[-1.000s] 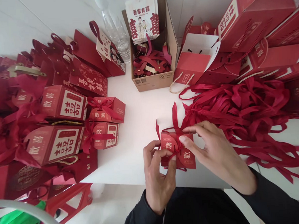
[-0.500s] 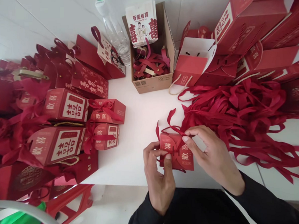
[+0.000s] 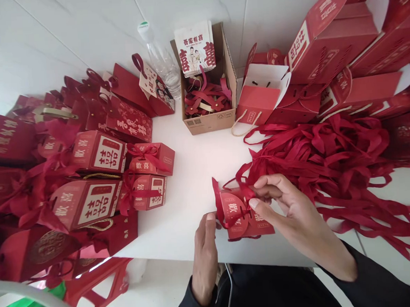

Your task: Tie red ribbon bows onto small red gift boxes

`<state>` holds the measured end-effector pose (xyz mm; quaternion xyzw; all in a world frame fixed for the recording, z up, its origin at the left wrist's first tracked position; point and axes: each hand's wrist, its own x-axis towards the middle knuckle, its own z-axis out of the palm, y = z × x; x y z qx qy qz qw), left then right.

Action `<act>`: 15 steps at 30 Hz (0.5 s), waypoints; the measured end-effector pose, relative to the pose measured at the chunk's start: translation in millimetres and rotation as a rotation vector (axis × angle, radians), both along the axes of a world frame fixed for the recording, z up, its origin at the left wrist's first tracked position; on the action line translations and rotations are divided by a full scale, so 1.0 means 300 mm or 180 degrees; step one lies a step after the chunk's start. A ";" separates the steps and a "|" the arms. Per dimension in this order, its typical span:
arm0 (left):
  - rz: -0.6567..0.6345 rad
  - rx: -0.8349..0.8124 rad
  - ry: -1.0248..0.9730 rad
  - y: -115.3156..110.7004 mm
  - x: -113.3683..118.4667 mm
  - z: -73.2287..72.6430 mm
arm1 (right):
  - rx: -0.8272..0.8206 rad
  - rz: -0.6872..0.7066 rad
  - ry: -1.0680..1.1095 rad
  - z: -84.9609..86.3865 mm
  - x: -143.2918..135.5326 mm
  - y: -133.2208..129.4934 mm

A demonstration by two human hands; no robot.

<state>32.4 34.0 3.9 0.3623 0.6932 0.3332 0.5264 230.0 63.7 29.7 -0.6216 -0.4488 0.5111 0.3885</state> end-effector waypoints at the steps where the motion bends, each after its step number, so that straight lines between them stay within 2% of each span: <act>1: 0.0004 0.0018 -0.0137 0.008 0.006 0.002 | -0.0118 -0.0035 0.0254 0.002 0.000 0.002; 5: 0.0178 0.0282 -0.0591 0.034 0.029 0.015 | -0.0191 -0.0217 0.0883 0.018 0.007 0.018; 10: 0.0597 0.0940 -0.0784 0.055 0.047 0.042 | -0.0138 -0.0190 0.1441 0.034 0.023 0.036; 15: 0.0470 0.1234 -0.1130 0.084 0.072 0.077 | -0.0181 -0.0258 0.1803 0.043 0.027 0.041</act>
